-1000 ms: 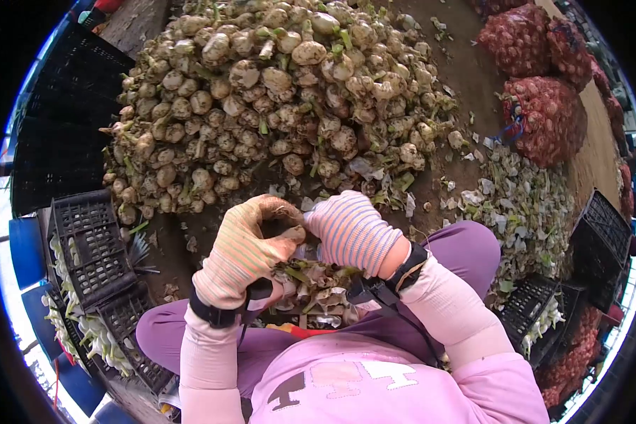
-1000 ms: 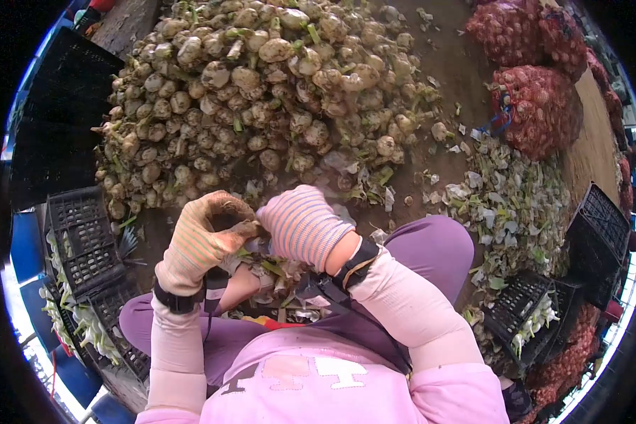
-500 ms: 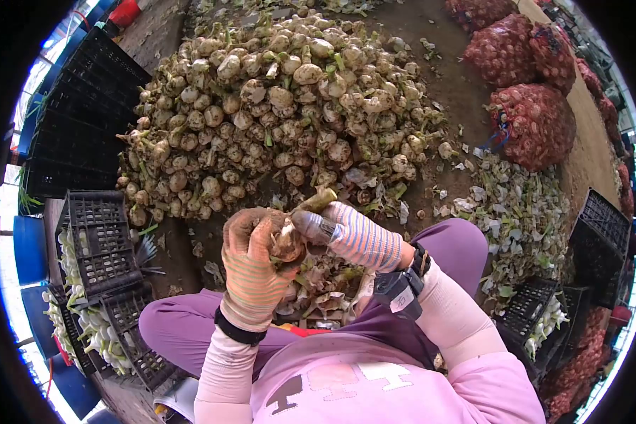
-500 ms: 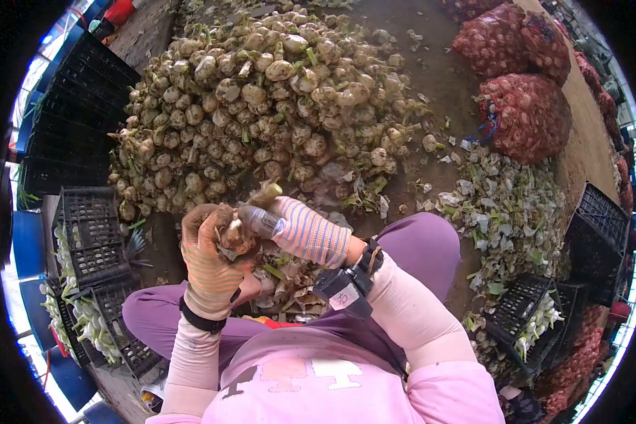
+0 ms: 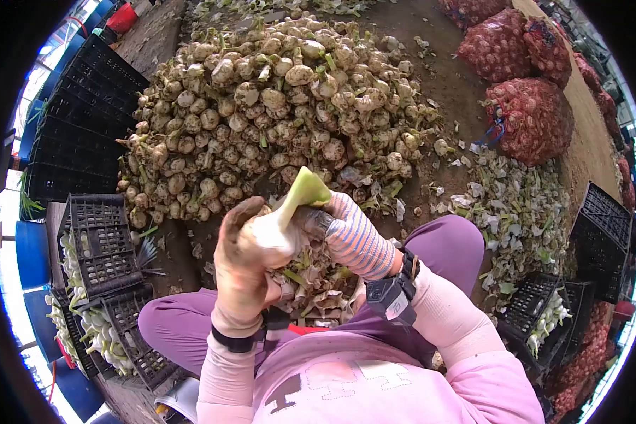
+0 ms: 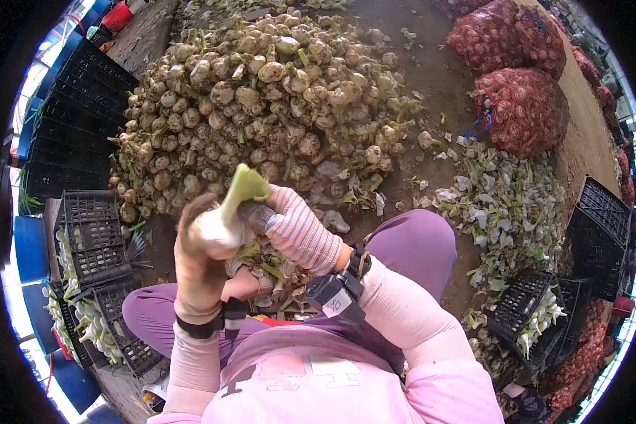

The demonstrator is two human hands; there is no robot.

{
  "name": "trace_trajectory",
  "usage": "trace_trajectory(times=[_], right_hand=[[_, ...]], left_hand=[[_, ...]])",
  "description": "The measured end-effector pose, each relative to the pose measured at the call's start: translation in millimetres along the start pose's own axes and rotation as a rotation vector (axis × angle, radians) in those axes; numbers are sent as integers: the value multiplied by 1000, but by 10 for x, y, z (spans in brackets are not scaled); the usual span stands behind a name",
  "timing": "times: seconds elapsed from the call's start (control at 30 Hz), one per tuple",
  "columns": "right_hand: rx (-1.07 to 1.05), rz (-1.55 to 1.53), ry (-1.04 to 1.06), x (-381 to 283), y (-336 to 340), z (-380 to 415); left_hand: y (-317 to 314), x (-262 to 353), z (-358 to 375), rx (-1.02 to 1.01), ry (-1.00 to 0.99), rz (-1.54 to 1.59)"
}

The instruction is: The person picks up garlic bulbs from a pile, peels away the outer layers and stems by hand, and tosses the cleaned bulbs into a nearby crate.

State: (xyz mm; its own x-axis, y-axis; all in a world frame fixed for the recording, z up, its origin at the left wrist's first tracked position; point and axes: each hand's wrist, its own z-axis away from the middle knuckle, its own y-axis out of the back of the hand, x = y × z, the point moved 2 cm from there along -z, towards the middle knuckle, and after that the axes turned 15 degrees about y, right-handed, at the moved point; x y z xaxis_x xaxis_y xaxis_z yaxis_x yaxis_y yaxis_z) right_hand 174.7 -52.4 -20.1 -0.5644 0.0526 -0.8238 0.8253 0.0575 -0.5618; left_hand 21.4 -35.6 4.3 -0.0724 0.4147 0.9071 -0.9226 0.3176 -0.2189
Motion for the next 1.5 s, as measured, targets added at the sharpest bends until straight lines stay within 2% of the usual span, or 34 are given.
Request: trace_trajectory(times=[0.03,0.07,0.13,0.2,0.23,0.27,0.3,0.33,0.4,0.43,0.47,0.53,0.57,0.6,0.67,0.7,0.73,0.8,0.83,0.87,0.93,0.97,1.0,1.1,1.13,1.2,1.23,1.27,1.3,1.33,1.37,1.4,1.47,1.5], right_hand=[[-26,18,-27,2,26,4],[-23,16,-31,-25,46,1],[-231,-27,-88,-80,17,-11],[-189,-89,-89,-61,34,-20],[-120,25,-102,-61,90,-35],[-50,140,-115,-55,137,-45],[8,160,-16,-19,108,-57],[13,157,-17,31,105,-63],[-278,633,353,46,32,-77],[-282,632,357,42,11,-104],[-183,587,294,30,13,-126],[21,498,154,18,53,-129],[-5,679,216,145,192,-174],[-4,682,216,137,183,-181],[-103,1106,224,113,138,-212],[-155,1107,221,168,143,-222],[-209,1108,216,215,136,-227],[-673,1028,51,211,18,-168],[-702,808,114,212,-62,-100],[-689,533,-3,164,-91,-32],[-749,284,4,77,-87,-31],[-747,159,155,142,43,-53],[-753,154,154,177,100,-71],[-78,-151,27,248,285,-162],[-81,-156,26,291,234,-149],[-267,444,188,365,79,-98],[-581,912,25,416,32,-54],[-896,1373,-157,472,24,13],[-1054,1395,-315,632,24,137],[-1173,1362,-395,672,-35,230],[-1225,1333,-391,673,-96,290],[-1275,1308,-386,675,-135,327],[-1318,1269,-383,674,-164,329],[-1286,1269,-315,579,-212,280]], left_hand=[[64,-71,-27,-224,248,455],[38,-55,-55,-508,353,768],[147,-112,-84,-638,496,881],[215,-195,-206,-82,234,369],[328,-70,-287,97,94,-256],[309,14,-272,231,-240,-427],[235,73,-239,259,-311,-452],[174,128,-203,284,-378,-478],[122,143,-188,185,-432,-759],[145,125,-200,162,-343,-673],[160,105,-202,133,-253,-587],[158,65,-154,38,-44,-94],[212,31,-126,47,35,-75],[204,2,-130,45,35,-73],[207,-44,-146,-40,-44,257],[217,-51,-98,-40,-64,339],[209,-30,-114,-107,-127,267],[220,36,-101,-31,-66,238],[330,-10,-164,51,-87,96],[417,-49,-208,60,7,254],[540,-127,-278,155,9,561],[641,-168,-289,206,45,581],[725,-204,-298,308,83,596],[838,-267,-226,360,148,689],[901,-269,-185,339,128,721],[1157,-286,-116,336,91,749],[1304,-221,-21,460,154,804],[1445,-113,106,536,57,806],[1872,-116,228,610,-95,826],[2280,3,404,539,-196,880],[2677,103,643,470,-351,965],[3567,-14,945,569,-509,1047],[2923,405,973,876,-754,1227],[3230,196,855,466,-515,1094]])
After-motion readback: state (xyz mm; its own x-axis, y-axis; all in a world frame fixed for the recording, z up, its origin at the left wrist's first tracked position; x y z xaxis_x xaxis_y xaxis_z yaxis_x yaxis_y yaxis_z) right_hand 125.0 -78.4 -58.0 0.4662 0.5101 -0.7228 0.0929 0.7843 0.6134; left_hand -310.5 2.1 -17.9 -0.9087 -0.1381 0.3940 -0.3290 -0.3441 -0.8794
